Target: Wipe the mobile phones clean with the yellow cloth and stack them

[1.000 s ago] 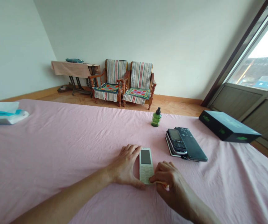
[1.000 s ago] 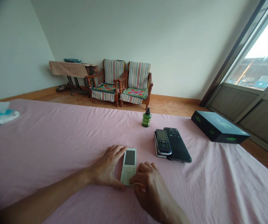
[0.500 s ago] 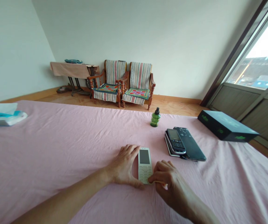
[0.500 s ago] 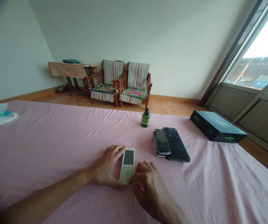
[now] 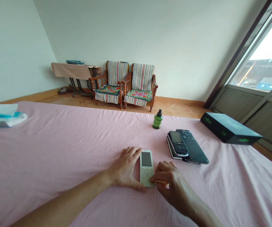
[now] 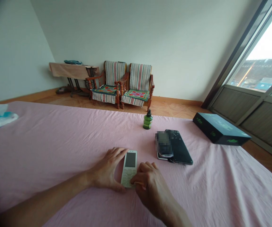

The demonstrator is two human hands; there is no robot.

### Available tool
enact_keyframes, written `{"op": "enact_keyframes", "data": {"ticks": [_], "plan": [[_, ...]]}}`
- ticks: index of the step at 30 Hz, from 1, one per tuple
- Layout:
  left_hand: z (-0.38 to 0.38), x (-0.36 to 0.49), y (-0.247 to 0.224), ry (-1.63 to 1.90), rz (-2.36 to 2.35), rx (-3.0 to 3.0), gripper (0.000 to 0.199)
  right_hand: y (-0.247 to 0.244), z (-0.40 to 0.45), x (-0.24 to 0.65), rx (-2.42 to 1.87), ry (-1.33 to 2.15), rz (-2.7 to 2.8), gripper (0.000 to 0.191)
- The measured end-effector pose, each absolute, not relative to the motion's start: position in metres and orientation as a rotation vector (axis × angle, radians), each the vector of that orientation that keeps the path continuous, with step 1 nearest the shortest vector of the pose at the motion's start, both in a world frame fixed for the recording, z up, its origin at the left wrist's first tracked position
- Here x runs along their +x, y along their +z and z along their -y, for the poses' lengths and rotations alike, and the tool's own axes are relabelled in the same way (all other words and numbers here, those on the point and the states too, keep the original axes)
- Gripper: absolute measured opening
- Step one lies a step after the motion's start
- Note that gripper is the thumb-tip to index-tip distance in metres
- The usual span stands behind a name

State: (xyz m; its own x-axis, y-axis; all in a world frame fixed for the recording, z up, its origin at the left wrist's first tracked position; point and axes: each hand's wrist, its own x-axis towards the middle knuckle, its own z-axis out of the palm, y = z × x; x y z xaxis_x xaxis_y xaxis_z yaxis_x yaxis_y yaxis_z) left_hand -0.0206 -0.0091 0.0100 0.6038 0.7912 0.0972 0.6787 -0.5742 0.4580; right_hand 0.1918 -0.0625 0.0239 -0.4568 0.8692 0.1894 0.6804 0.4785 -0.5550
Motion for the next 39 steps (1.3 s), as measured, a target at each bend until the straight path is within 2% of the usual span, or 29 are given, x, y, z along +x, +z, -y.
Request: {"op": "enact_keyframes", "data": {"ticks": [14, 21, 39], "plan": [[0.005, -0.024, 0.009, 0.382, -1.143, 2.465, 0.121, 0.023, 0.062, 0.189, -1.252, 0.542, 2.285, 0.034], [0.006, -0.025, 0.010, 0.423, -1.114, 2.451, 0.118, 0.014, 0.057, 0.182, -1.216, 0.578, 2.244, 0.041], [0.007, -0.024, 0.012, 0.426, -1.126, 2.449, 0.116, 0.020, 0.064, 0.179, -1.273, 0.540, 2.273, 0.037]]}}
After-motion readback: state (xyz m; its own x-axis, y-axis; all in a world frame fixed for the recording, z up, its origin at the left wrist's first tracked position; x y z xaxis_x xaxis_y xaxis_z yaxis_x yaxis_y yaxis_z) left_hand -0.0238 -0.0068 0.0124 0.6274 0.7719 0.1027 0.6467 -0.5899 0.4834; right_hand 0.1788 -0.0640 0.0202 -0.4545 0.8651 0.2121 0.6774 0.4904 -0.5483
